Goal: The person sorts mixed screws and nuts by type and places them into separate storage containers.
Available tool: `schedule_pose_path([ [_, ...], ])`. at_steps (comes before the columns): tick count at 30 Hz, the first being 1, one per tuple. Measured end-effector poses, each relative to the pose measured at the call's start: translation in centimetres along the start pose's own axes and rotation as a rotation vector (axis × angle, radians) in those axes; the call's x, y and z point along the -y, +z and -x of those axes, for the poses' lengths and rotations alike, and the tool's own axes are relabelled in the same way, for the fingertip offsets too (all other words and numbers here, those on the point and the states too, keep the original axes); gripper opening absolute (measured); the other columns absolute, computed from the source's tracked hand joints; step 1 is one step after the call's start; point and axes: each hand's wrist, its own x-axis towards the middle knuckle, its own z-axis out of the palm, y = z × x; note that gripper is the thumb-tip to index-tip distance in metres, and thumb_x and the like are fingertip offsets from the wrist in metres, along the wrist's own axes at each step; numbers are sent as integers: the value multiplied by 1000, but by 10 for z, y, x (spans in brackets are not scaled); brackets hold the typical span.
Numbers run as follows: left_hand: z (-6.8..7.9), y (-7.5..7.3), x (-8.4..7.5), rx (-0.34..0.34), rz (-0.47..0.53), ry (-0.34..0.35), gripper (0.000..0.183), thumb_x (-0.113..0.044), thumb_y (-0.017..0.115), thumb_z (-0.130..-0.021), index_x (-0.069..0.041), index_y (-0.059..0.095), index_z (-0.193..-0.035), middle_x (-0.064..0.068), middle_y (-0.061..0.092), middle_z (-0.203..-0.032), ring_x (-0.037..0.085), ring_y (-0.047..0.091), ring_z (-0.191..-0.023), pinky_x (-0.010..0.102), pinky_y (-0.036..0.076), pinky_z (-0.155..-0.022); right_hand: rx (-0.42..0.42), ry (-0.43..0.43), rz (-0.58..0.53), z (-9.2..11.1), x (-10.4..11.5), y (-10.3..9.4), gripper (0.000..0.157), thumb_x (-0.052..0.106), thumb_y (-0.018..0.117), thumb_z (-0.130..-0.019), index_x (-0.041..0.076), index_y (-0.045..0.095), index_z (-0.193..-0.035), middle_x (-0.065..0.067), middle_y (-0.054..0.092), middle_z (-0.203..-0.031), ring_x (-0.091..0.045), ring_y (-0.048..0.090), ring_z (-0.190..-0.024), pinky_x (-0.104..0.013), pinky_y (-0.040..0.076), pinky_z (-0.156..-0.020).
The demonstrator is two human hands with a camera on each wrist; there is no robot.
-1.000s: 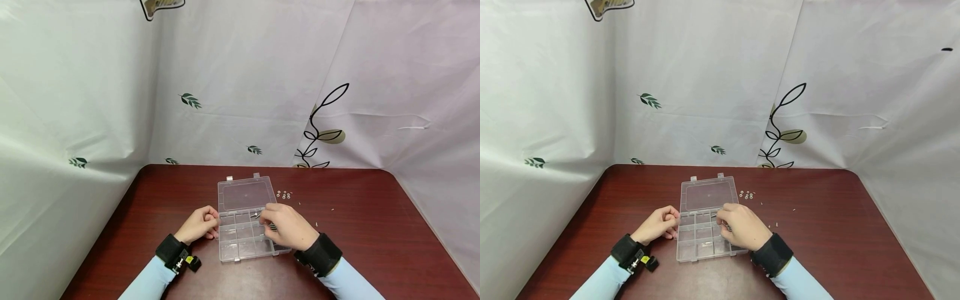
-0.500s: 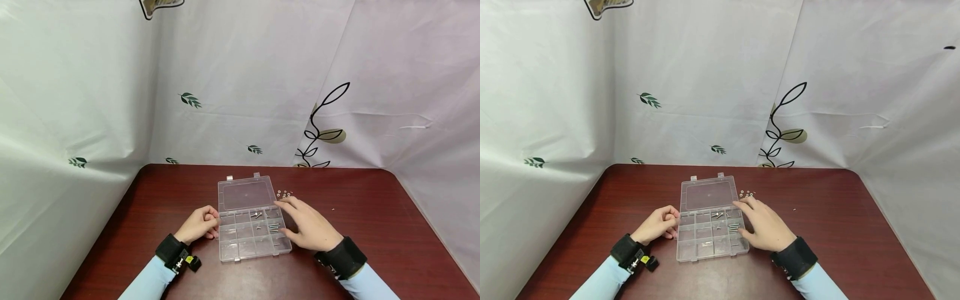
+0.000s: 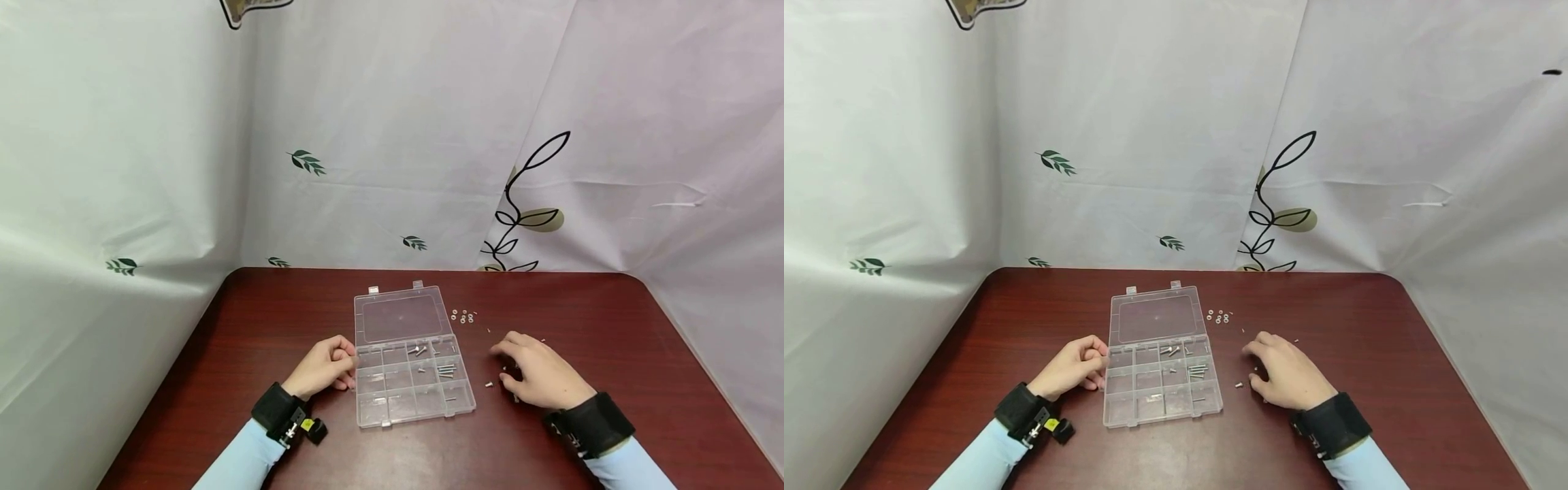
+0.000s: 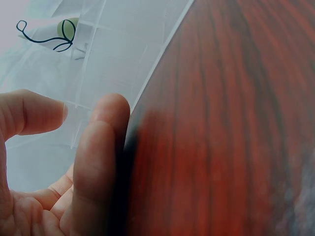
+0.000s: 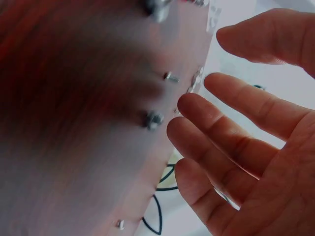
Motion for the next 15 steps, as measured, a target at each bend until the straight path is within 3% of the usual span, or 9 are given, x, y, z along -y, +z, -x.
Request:
schedule_pose_path([
  [5, -1, 0, 0, 2, -1, 6, 27, -18, 65, -92, 1, 53, -107, 11, 64, -72, 25, 68, -63, 34, 57, -55, -21, 4, 20, 3, -8, -1, 20, 13, 76, -74, 19, 70, -93, 12, 54, -88, -4, 55, -78, -28, 50, -71],
  [15, 1, -1, 2, 3, -3, 9, 29, -19, 66, -92, 2, 53, -108, 13, 64, -73, 27, 69, -64, 34, 57, -56, 33, 92, 40, 5, -14, -4, 20, 7, 73, -72, 21, 63, -80, 12, 50, -79, -3, 48, -70, -27, 47, -64],
])
